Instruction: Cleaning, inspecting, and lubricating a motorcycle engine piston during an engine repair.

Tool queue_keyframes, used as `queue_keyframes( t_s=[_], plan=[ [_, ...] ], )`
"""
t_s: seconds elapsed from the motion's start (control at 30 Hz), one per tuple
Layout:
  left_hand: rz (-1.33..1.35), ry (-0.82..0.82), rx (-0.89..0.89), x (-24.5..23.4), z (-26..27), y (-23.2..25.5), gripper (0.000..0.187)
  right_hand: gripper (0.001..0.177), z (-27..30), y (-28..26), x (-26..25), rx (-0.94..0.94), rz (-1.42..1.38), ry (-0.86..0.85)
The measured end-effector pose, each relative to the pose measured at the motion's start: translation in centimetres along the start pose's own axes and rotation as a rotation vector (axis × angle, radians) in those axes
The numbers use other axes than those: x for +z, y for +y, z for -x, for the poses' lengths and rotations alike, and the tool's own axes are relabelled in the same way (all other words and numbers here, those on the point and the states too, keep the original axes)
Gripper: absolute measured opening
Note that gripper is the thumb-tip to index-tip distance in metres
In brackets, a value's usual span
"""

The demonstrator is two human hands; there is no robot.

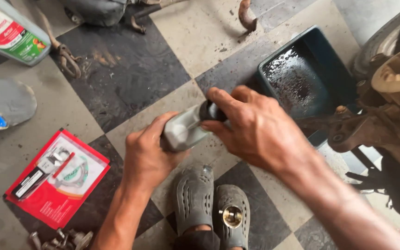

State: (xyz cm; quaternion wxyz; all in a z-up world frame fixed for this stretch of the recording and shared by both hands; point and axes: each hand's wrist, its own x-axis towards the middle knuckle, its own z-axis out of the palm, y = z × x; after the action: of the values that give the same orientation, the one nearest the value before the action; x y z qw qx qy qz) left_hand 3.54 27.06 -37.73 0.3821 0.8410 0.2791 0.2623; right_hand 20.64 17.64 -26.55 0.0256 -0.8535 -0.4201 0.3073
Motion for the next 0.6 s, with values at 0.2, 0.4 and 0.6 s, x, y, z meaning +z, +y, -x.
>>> queue_keyframes(
  t_s=[0.2,0.4,0.6],
  plan=[
    [0.139,-0.268,-0.062,-0.8,-1.5,1.1,0.062,0.036,1.0,5.3,1.1,-0.625,0.017,0.138],
    [-0.068,-0.363,-0.027,-1.0,-2.9,2.7,0.059,0.055,1.2,3.2,-0.3,-0.095,-0.155,-0.027],
    [-0.173,-0.512,0.031,-2.0,-3.4,3.0,0.066,0.037,2.5,10.2,3.3,-0.36,-0.61,0.079]
  ],
)
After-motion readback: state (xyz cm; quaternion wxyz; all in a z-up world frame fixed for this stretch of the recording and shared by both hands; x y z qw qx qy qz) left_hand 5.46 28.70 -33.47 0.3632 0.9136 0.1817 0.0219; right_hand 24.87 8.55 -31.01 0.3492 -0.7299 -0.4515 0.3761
